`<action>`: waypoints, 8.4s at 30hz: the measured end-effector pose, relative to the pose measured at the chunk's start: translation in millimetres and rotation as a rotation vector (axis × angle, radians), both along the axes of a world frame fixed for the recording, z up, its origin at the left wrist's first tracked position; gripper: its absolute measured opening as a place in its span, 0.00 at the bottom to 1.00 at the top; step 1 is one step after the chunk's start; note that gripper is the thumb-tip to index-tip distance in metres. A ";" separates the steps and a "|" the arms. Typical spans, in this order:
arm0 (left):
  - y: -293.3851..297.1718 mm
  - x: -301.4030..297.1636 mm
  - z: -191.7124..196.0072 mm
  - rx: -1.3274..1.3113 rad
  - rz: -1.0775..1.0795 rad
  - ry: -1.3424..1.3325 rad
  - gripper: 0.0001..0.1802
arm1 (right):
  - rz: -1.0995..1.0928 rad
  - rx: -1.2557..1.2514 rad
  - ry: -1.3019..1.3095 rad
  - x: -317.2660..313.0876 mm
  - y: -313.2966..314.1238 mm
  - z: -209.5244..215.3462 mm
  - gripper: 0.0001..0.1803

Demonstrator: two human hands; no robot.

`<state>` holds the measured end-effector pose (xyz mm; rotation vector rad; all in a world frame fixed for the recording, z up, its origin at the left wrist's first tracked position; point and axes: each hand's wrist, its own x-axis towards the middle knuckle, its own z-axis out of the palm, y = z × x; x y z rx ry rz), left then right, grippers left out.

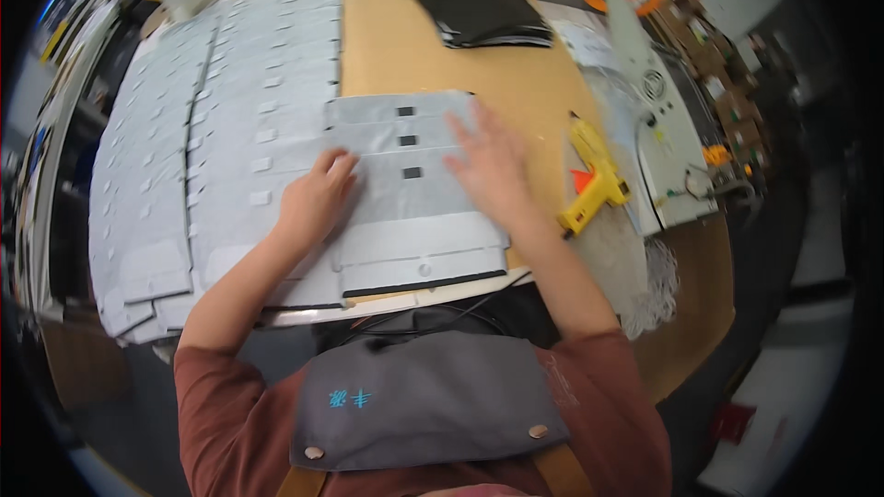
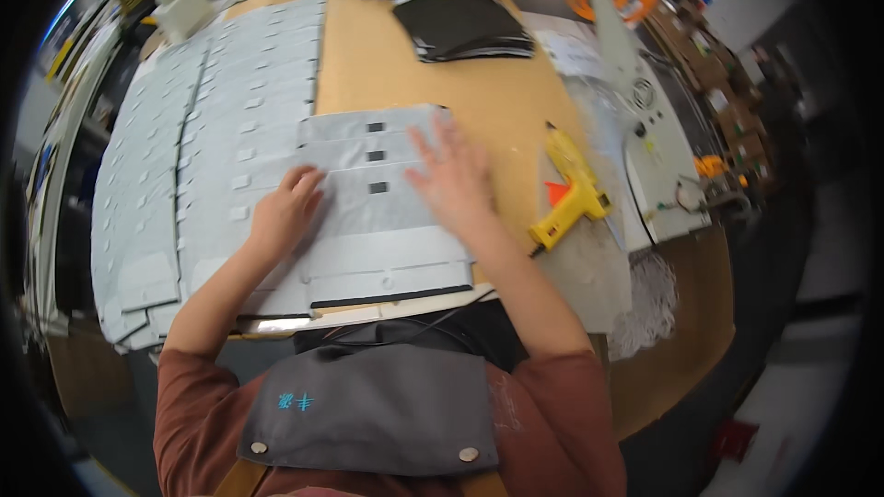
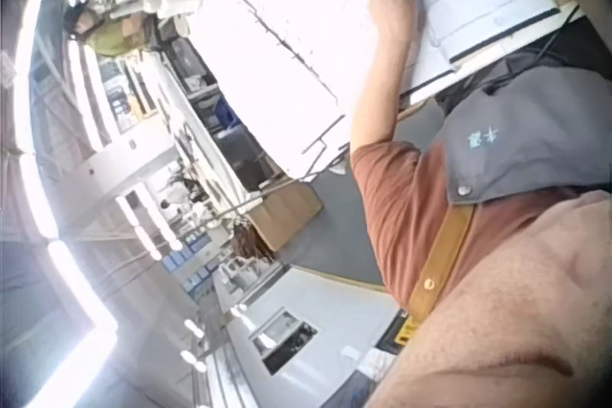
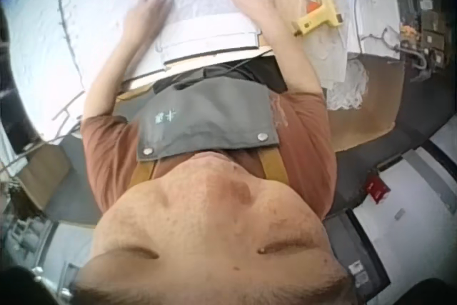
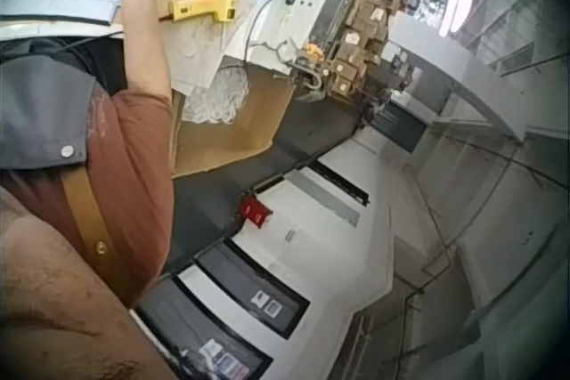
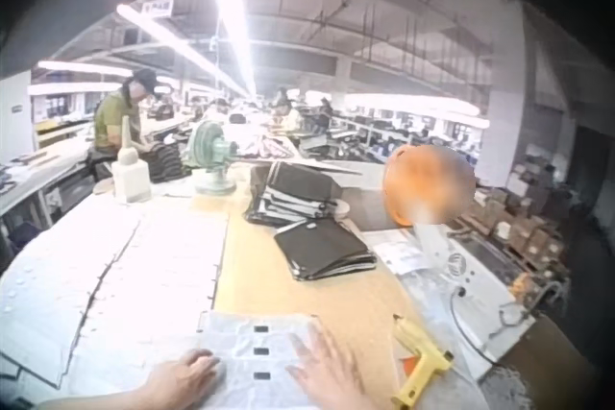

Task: The person uses a yellow hot glue gun to apply adhesive to small black patches on light gray fabric pieces. They then press white rectangular fasteners onto the glued areas and stack the finished pieces. The process is repeated for multiple fabric units on a workbench.

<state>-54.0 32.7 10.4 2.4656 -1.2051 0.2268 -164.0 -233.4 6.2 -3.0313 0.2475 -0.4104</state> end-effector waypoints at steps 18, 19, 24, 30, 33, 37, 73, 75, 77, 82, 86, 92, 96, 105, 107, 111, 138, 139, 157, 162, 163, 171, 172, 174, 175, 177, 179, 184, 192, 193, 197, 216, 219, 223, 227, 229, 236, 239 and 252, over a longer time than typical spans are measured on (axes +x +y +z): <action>-91.7 -92.4 52.3 -1.215 0.057 2.141 0.12 | 0.377 0.370 -0.428 -94.3 39.0 54.4 0.26; -92.0 -97.3 47.3 -1.171 0.035 2.179 0.12 | 0.372 0.353 -0.495 -98.6 37.0 50.9 0.23; -99.4 -120.9 30.2 -1.032 0.063 2.209 0.13 | 0.366 0.314 -0.610 -120.2 34.9 42.3 0.16; -109.4 -148.6 28.6 -0.976 0.126 2.186 0.17 | 0.365 0.224 -0.590 -136.1 32.6 40.4 0.05; -108.1 -153.1 20.6 -0.967 0.081 2.218 0.20 | 0.319 0.088 -0.593 -144.5 37.2 46.1 0.04; -109.4 -156.0 13.3 -0.925 0.133 2.202 0.21 | 0.361 0.052 -0.458 -148.5 36.5 48.9 0.08; 6.3 -91.2 21.6 -1.307 -0.004 1.846 0.19 | -0.854 0.271 0.136 -149.6 -76.0 32.3 0.30; 7.2 -94.9 23.3 -1.285 0.007 1.828 0.20 | -0.918 0.304 0.178 -145.3 -79.6 32.5 0.36; 3.2 -100.5 29.4 -1.263 0.070 1.787 0.23 | -0.953 0.324 0.180 -137.6 -85.8 31.5 0.41; 1.2 -105.5 48.5 -1.142 0.253 1.766 0.27 | -0.964 0.335 0.145 -124.8 -95.9 26.0 0.42; 25.0 -98.2 28.0 -1.094 0.038 1.807 0.22 | -0.872 0.450 0.041 -130.4 -117.8 6.9 0.37; 37.6 -96.7 17.1 -0.993 -0.030 1.739 0.17 | -0.861 0.740 -0.135 -138.4 -145.1 -20.2 0.30; 41.2 -103.7 20.0 -0.861 -0.043 1.725 0.15 | -0.763 1.217 -0.442 -136.2 -122.8 -10.0 0.27; 43.7 -126.5 38.3 -0.337 -0.021 1.328 0.14 | -0.386 1.583 -0.788 -151.8 -89.7 59.1 0.24; 42.6 -125.7 43.4 -0.263 -0.049 1.257 0.13 | -0.050 1.882 -0.822 -164.9 -108.3 99.8 0.26; 44.8 -112.4 57.9 -0.252 -0.157 1.102 0.11 | 0.739 2.070 -0.565 -142.1 -100.1 154.0 0.33; 1.2 -14.7 -19.5 -0.093 -0.293 -0.059 0.22 | 0.012 1.616 0.214 -83.4 14.7 73.1 0.28; 0.7 -14.2 -19.3 -0.094 -0.292 -0.049 0.22 | 0.007 1.615 0.223 -82.8 14.2 72.3 0.28; -0.2 -12.2 -16.7 -0.073 -0.287 0.017 0.24 | 0.006 1.640 0.268 -84.0 5.7 64.3 0.30; -0.5 -12.1 -17.4 -0.077 -0.287 0.018 0.24 | -0.050 1.686 0.246 -84.6 9.5 65.9 0.30; -0.5 -12.1 -17.3 -0.075 -0.287 0.022 0.24 | -0.049 1.682 0.239 -85.1 9.6 65.1 0.30; 0.0 -11.6 -16.4 -0.065 -0.291 0.031 0.24 | -0.057 1.642 0.226 -84.6 10.6 65.4 0.31; 0.0 -11.6 -16.5 -0.066 -0.292 0.033 0.24 | -0.049 1.639 0.226 -84.4 10.3 64.8 0.31; 0.1 -11.8 -16.9 -0.068 -0.291 0.035 0.24 | -0.032 1.634 0.227 -84.1 9.3 62.2 0.31; 0.0 -11.6 -16.8 -0.067 -0.293 0.038 0.24 | -0.042 1.634 0.224 -84.5 9.1 61.9 0.31; -0.5 -11.5 -16.4 -0.065 -0.297 0.044 0.24 | -0.061 1.636 0.217 -85.5 8.8 61.5 0.31; 0.0 -11.8 -16.7 -0.063 -0.294 0.049 0.24 | -0.064 1.643 0.215 -84.8 8.5 60.1 0.31; -0.3 -11.3 -16.3 -0.055 -0.297 0.042 0.25 | -0.061 1.653 0.180 -78.7 13.3 57.7 0.31; -0.7 -11.6 -14.6 -0.039 -0.297 0.043 0.25 | -0.063 1.640 0.171 -79.0 11.2 52.6 0.31; -0.8 -11.5 -14.7 -0.041 -0.297 0.044 0.25 | -0.064 1.642 0.167 -79.8 10.7 52.1 0.31; -0.6 -11.3 -14.9 -0.040 -0.300 0.046 0.25 | -0.091 1.664 0.128 -84.4 9.9 51.6 0.30; -2.0 -10.9 -14.1 -0.037 -0.312 0.051 0.25 | -0.120 1.650 0.071 -90.1 7.5 52.1 0.30; -1.9 -10.9 -14.3 -0.035 -0.313 0.054 0.25 | -0.125 1.678 0.077 -92.2 7.8 52.7 0.30; -1.9 -10.5 -14.0 -0.033 -0.315 0.057 0.25 | -0.146 1.697 0.083 -99.2 8.5 51.6 0.30; -1.9 -10.5 -14.5 -0.033 -0.314 0.057 0.25 | -0.142 1.695 0.075 -95.6 12.5 52.0 0.31; -1.6 -10.6 -14.8 -0.036 -0.312 0.058 0.25 | -0.140 1.690 0.093 -91.1 12.5 52.4 0.30; 0.2 -10.0 -15.0 -0.015 -0.321 0.050 0.25 | -0.098 1.701 0.155 -83.4 9.4 47.6 0.30; 0.3 -10.3 -15.9 -0.016 -0.321 0.049 0.25 | -0.095 1.714 0.165 -83.8 9.4 47.9 0.30; -2.2 -10.3 -14.6 -0.040 -0.314 0.051 0.25 | -0.133 1.663 0.121 -100.9 6.5 50.6 0.31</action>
